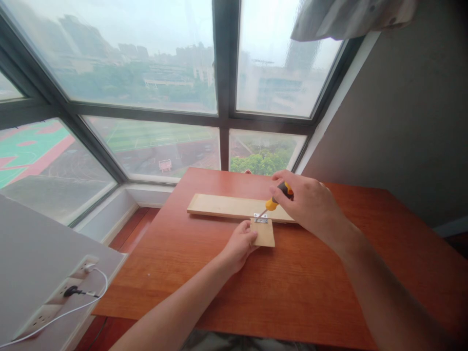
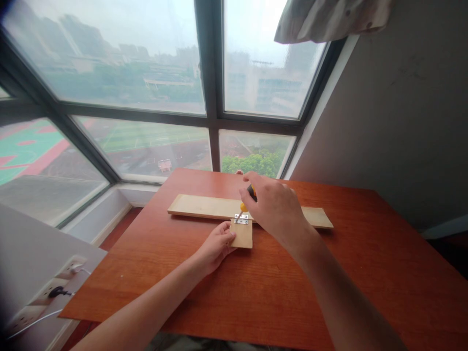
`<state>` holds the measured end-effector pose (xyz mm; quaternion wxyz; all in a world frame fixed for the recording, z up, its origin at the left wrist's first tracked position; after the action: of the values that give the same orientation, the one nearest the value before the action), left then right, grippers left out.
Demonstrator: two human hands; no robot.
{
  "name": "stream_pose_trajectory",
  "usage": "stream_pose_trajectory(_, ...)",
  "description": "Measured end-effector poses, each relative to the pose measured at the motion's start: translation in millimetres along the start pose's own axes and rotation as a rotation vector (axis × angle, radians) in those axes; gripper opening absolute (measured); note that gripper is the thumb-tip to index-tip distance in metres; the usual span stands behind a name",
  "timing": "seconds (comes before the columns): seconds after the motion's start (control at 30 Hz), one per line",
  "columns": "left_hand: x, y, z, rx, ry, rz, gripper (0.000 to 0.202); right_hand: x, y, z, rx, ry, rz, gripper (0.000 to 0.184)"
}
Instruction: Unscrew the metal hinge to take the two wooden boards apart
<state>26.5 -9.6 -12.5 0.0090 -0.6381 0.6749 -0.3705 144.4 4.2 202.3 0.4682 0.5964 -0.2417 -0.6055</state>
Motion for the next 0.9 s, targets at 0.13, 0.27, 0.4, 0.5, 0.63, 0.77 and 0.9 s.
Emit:
stream_pose_trajectory(0.13,0.5,-0.4,-0.3,-0.001,0.001,0.004,0.024,3.4,2.4,-2.4,-0.083,0.006,0.009,0.039)
stream_pose_trajectory(0.27,0.9,-0.8,-0.3,0.000,-0.001,0.009,0.025,7.0,4.3,-4.6,-0.054,0.000,0.011,0.037)
stream_pose_trajectory(0.4,0.9,-0.2,-0.2,-0.010,0.000,-0.001,0.023,7.5,2.3,-10.4,0.020,-0.027,0.009,0.026)
stream_pose_trajectory(0.5,0.2,0.1,0.4,-0.016,0.001,-0.003,0.023,8.6,2.3,-13.7,-0.033,-0.028,0.016,0.022)
stream_pose_trajectory(0.63,-0.6,0.2,0.8,-0.005,0.000,0.001,0.023,12.2,6.0,-15.3,-0.119,-0.016,0.022,0.036)
stream_pose_trajectory(0.77,0.3,-0.4,-0.1,-0.007,0.000,-0.002,0.022,13.6,6.9,-14.3,-0.114,0.004,0.027,0.036)
stream_pose_trajectory(0.9,1.3,-0.6,-1.0,-0.010,-0.007,-0.003,0.023,12.1,4.1,-17.5,-0.080,-0.038,0.039,0.027)
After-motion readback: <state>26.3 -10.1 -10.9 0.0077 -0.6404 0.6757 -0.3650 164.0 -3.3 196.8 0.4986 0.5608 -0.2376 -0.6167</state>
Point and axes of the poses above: each hand's wrist, its own x-axis away from the middle knuckle, its own y-axis out of the back of the hand, z = x × y, the point moved 6 cm from there along -x, towards the middle knuckle, and after that the axes turned 8 degrees about -z, right-handed, at the moved point
